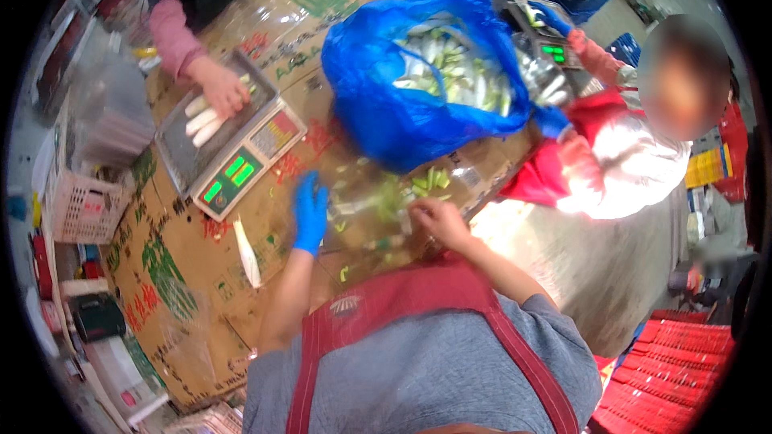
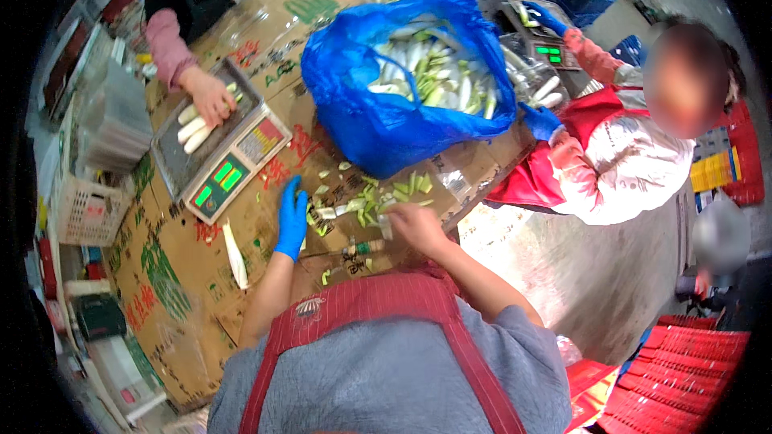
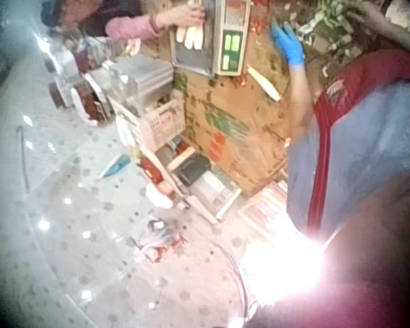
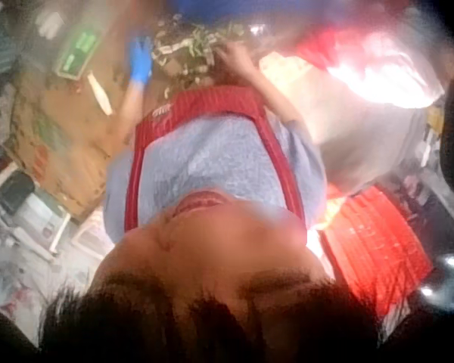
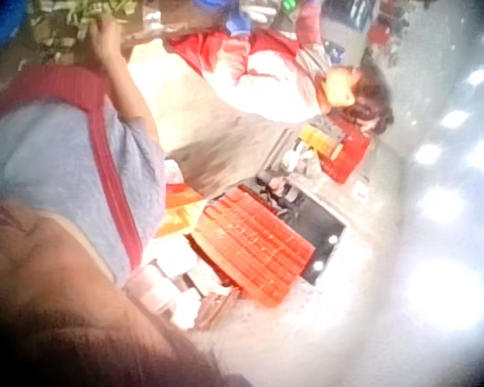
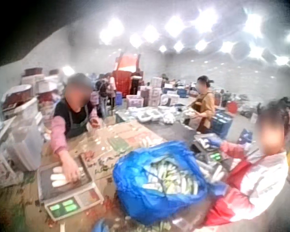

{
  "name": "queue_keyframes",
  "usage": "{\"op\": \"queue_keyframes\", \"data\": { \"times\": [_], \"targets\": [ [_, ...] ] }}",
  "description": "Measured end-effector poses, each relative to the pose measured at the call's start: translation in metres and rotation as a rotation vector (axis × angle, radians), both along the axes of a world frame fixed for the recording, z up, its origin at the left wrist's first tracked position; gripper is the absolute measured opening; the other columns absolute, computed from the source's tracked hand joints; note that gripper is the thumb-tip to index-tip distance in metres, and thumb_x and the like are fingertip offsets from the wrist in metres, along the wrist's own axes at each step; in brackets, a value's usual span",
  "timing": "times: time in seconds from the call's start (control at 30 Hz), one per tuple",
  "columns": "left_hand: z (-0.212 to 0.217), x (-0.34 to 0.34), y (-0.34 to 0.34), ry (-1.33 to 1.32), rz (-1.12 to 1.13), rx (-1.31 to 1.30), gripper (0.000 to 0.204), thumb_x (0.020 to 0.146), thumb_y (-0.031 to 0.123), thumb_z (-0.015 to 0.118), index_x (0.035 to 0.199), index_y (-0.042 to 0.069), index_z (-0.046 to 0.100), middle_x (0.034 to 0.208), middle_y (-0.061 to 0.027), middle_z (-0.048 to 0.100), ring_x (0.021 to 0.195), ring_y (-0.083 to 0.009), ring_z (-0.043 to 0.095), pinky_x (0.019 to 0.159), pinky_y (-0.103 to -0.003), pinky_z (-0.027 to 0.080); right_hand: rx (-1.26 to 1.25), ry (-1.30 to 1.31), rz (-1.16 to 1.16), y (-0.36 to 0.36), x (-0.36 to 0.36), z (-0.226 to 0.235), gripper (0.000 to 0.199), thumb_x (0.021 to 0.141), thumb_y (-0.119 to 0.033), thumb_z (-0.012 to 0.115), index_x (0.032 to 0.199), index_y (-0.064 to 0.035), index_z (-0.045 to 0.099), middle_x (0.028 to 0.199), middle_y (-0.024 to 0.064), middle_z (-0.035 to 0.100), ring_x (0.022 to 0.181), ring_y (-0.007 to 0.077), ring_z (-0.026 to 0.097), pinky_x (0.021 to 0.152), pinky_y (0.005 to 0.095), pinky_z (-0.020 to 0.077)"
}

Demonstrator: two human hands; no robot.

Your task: The person repeatedly picks up white vegetables from a blue bag, trims the ends by hand, and places the trimmed pieces onto a digital scale. The person also discards the trimmings onto the table surface.

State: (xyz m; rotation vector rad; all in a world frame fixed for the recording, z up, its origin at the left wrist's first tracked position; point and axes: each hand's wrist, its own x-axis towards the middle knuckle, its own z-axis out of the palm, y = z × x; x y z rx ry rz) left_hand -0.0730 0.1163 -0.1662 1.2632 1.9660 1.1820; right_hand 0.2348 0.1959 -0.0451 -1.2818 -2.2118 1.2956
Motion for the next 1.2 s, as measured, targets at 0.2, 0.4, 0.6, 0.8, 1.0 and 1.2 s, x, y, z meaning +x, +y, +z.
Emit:
{"op": "queue_keyframes", "data": {
  "times": [0.2,0.4,0.6,0.8,1.0,1.2],
  "targets": [
    [0.073,0.019,0.009,-0.146,-0.006,0.151,0.046,0.099,0.01,0.052,0.143,0.001,0.042,0.145,-0.0151,0.046,0.134,-0.0252,0.044,0.112,-0.037,0.035,0.196,0.36,-0.089,0.04,-0.009,0.057,0.019,0.093,-0.009,0.06,0.109,-0.0044,0.068,0.097,0.0116,0.07,0.082,0.0209,0.069,0.072,0.0315,0.0539],
    [0.056,-0.002,-0.062,-0.348,0.262,0.192,0.033,0.099,0.007,0.052,0.131,-0.003,0.053,0.126,-0.0116,0.059,0.116,-0.0209,0.057,0.102,-0.034,0.044,0.283,0.433,-0.405,0.153,0.015,0.078,0.019,0.092,-0.01,0.06,0.108,-0.0029,0.068,0.09,0.0104,0.07,0.073,0.0152,0.066,0.067,0.0282,0.0517],
    [0.048,-0.018,-0.093,-0.332,0.329,0.192,0.032,0.1,0.011,0.052,0.13,-0.002,0.055,0.118,-0.0108,0.061,0.106,-0.0203,0.06,0.096,-0.034,0.048,0.655,-0.34,-0.163,0.287,0.015,0.032,0.048,0.076,-0.004,0.063,0.122,-0.0116,0.059,0.118,0.0148,0.058,0.107,0.0349,0.057,0.085,0.0429,0.0508],
    [0.054,-0.009,-0.075,-0.357,0.292,0.173,0.03,0.099,0.007,0.052,0.128,-0.001,0.057,0.115,-0.0097,0.063,0.103,-0.0191,0.06,0.094,-0.033,0.048,0.743,-0.717,0.021,0.342,-0.023,0.016,0.07,0.073,-0.013,0.07,0.139,-0.0171,0.046,0.137,0.016,0.045,0.119,0.0375,0.051,0.09,0.048,0.0498],
    [0.051,-0.005,-0.071,-0.342,0.259,0.069,0.028,0.099,0.006,0.052,0.125,-0.002,0.06,0.113,-0.0108,0.065,0.104,-0.0195,0.062,0.094,-0.033,0.049,0.581,-0.945,0.264,0.346,-0.036,0.023,0.079,0.074,-0.023,0.072,0.145,-0.0173,0.039,0.147,0.0203,0.036,0.122,0.0366,0.052,0.092,0.0499,0.0486],
    [0.06,0.002,-0.053,-0.381,0.264,0.038,0.026,0.098,0.005,0.053,0.122,-0.001,0.062,0.113,-0.0115,0.066,0.103,-0.0201,0.064,0.091,-0.033,0.051,0.577,-0.93,0.364,0.377,-0.027,0.061,0.062,0.073,-0.029,0.074,0.131,-0.0237,0.054,0.132,0.0127,0.052,0.109,0.0332,0.062,0.084,0.0447,0.0524]
  ]
}}
